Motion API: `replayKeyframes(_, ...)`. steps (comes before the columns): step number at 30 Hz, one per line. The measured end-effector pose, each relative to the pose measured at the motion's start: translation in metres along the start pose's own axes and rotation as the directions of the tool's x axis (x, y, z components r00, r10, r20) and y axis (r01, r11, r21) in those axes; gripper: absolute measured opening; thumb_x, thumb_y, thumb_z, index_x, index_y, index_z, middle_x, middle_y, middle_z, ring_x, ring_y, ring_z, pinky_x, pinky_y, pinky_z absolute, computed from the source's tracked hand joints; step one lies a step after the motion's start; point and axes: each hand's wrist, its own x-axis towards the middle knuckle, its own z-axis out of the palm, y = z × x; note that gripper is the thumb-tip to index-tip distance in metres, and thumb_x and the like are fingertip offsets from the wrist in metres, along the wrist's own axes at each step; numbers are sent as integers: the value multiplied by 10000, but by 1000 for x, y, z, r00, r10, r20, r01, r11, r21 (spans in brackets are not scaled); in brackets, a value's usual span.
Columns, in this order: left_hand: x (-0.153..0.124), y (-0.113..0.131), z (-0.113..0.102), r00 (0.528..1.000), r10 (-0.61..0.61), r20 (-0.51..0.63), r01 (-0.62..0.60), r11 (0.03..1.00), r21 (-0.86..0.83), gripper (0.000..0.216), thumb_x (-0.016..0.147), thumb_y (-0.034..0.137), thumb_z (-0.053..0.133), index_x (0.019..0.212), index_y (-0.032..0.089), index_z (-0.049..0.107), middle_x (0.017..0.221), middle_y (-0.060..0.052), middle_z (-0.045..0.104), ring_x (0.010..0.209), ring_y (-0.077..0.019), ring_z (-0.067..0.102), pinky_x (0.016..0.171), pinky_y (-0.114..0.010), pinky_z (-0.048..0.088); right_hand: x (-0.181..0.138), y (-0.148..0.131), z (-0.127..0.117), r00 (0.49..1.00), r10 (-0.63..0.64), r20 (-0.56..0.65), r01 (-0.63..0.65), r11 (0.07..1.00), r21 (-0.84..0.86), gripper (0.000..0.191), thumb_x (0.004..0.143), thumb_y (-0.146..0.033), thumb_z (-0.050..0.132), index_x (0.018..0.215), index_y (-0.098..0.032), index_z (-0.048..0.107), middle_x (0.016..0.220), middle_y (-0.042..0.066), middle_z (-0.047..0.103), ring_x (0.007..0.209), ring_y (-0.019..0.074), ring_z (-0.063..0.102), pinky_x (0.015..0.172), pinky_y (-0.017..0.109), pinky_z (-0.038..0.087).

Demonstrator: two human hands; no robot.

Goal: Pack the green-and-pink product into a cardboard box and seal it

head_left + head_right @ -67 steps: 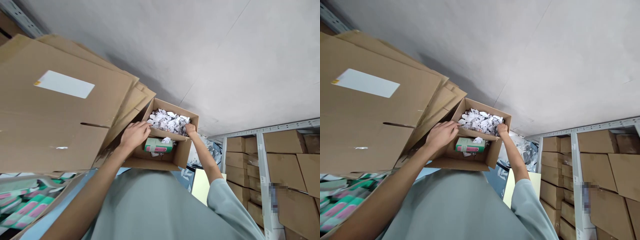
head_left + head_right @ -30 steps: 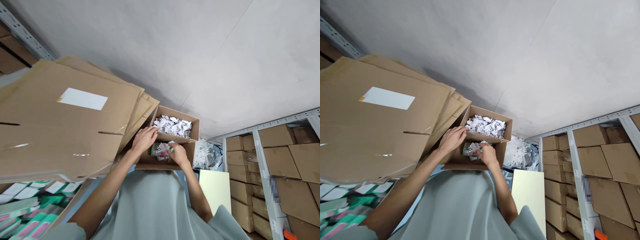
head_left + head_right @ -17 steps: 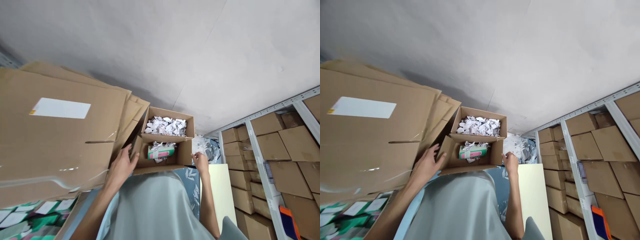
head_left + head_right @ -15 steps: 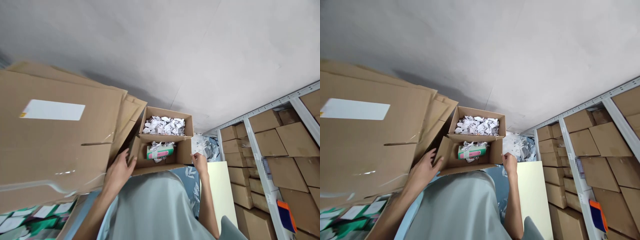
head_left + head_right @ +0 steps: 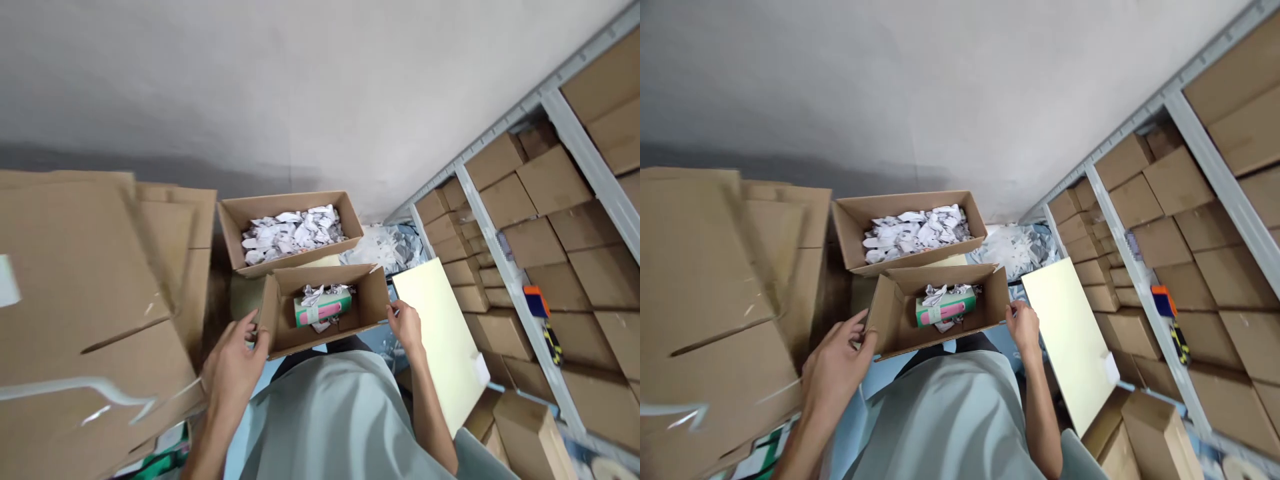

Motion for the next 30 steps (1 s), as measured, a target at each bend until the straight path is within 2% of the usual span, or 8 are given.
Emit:
replayKeyframes(2,1,13,9,996,48,74,-49,999,11,474,984,415,534,1359,220,749,1050,-87,786,923,-271,748,847,-397,568,-24,22,-4,996,80,-26,-79,997,13,225,1090,-302,615,985,-237,804,926,49,848,826,207,783,709,255,427)
replayKeyframes(5,1,37,34,972,133,193,-133,991,-14,461,972,416,537,1332,232,759,1053,-85,791,899,-274,747,823,-401,562,-56,55,-6,976,207,-68,-205,978,38,220,1069,-292,623,947,-233,796,903,56,840,817,218,777,704,267,426)
replayKeyframes(9,-9,77,71,899,286,331,-279,958,-70,452,967,417,536,1326,257,758,1050,-76,782,865,-274,733,805,-405,565,-86,103,-1,927,362,-101,-354,931,89,223,1054,-285,629,902,-231,783,882,64,834,789,228,765,683,282,417)
replayKeyframes(13,-27,122,101,824,412,390,-414,907,-83,444,984,424,539,1339,264,751,1046,-75,772,843,-262,719,804,-397,566,-110,151,8,870,481,-108,-458,870,184,217,1061,-297,618,924,-229,773,890,66,833,799,236,765,687,287,412)
replayKeyframes(17,-44,166,140,775,457,436,-468,879,-90,444,968,444,549,1314,257,755,1020,-68,767,792,-254,702,812,-412,579,-133,201,20,825,553,-119,-492,805,333,238,1078,-323,588,932,-234,753,854,55,814,781,234,753,685,287,412)
replayKeyframes(23,-76,236,224,736,448,507,-488,871,-61,408,942,484,577,1223,273,784,998,-61,770,855,-279,721,888,-449,598,-159,280,38,750,636,-182,-485,715,504,284,1096,-371,541,903,-239,703,844,44,778,724,215,722,669,289,415)
replayKeyframes(27,-109,282,278,670,513,537,-561,823,-87,382,944,503,572,1160,278,793,996,-58,769,892,-283,725,865,-426,598,-172,333,45,694,689,-210,-481,660,578,318,1103,-381,512,862,-239,663,848,45,753,692,201,687,677,292,419)
replayKeyframes(30,-134,309,313,631,540,557,-574,808,-133,432,948,540,564,1162,239,789,1050,-71,781,915,-276,733,888,-415,596,-177,367,49,635,740,-222,-502,613,610,307,1097,-374,512,857,-238,646,846,47,738,701,203,672,692,292,421)
